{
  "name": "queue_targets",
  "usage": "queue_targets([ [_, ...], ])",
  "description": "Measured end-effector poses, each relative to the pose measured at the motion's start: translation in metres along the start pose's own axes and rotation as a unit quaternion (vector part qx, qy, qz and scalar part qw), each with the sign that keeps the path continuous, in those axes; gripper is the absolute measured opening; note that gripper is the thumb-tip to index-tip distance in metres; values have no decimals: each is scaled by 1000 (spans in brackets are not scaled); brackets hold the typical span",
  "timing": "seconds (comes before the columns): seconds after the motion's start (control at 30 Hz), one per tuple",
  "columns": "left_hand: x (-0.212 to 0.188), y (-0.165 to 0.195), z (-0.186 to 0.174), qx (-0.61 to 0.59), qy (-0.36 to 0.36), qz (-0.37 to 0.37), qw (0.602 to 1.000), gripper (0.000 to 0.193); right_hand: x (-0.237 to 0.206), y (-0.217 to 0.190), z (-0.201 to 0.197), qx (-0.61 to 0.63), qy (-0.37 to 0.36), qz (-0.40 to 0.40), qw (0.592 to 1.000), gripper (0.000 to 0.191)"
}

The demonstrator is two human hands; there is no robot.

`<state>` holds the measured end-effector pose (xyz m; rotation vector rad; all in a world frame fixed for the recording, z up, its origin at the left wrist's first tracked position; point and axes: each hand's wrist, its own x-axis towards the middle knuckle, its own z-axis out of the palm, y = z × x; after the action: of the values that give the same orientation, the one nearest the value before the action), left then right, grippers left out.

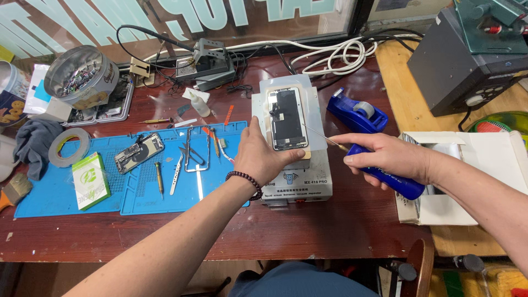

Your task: The person uses a blue-handled screwdriver to remove screws from a disassembled smartphone placed on a white box. They then use a metal prying tool to lift and separate the phone's frame from the screen assembly. The person continues to unscrew and pry components while working at a cluttered electronics repair bench.

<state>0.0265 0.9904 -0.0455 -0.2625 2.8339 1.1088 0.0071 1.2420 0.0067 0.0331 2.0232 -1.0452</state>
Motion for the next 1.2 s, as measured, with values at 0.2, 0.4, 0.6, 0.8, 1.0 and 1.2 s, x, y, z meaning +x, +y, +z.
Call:
queue_targets([
  [0.2, 4, -2, 0, 2, -3, 14, 1000, 138, -4, 3, 0, -5, 2, 13, 1000, 68],
  [0.4, 2, 1, -1, 9, 18, 26, 999, 131, -6, 1, 4, 10, 26, -12, 1000, 66],
  [0.6, -9, 17, -17, -153, 53, -11, 987, 50, -21, -9, 3, 38, 25, -56, 997, 66],
  [0.8, -12, 29, -31, -330, -212, 27, 919, 30, -43, -22, 4, -10, -73, -24, 997, 73],
  [1.0, -15, 24, -60, -80, -263, 212, 938, 28, -48, -35, -4, -31, -135, -29, 990, 73],
  [1.2, -27, 25, -97, 82, -201, 293, 931, 25, -50, -51, -5, 18, -178, -23, 984, 75],
])
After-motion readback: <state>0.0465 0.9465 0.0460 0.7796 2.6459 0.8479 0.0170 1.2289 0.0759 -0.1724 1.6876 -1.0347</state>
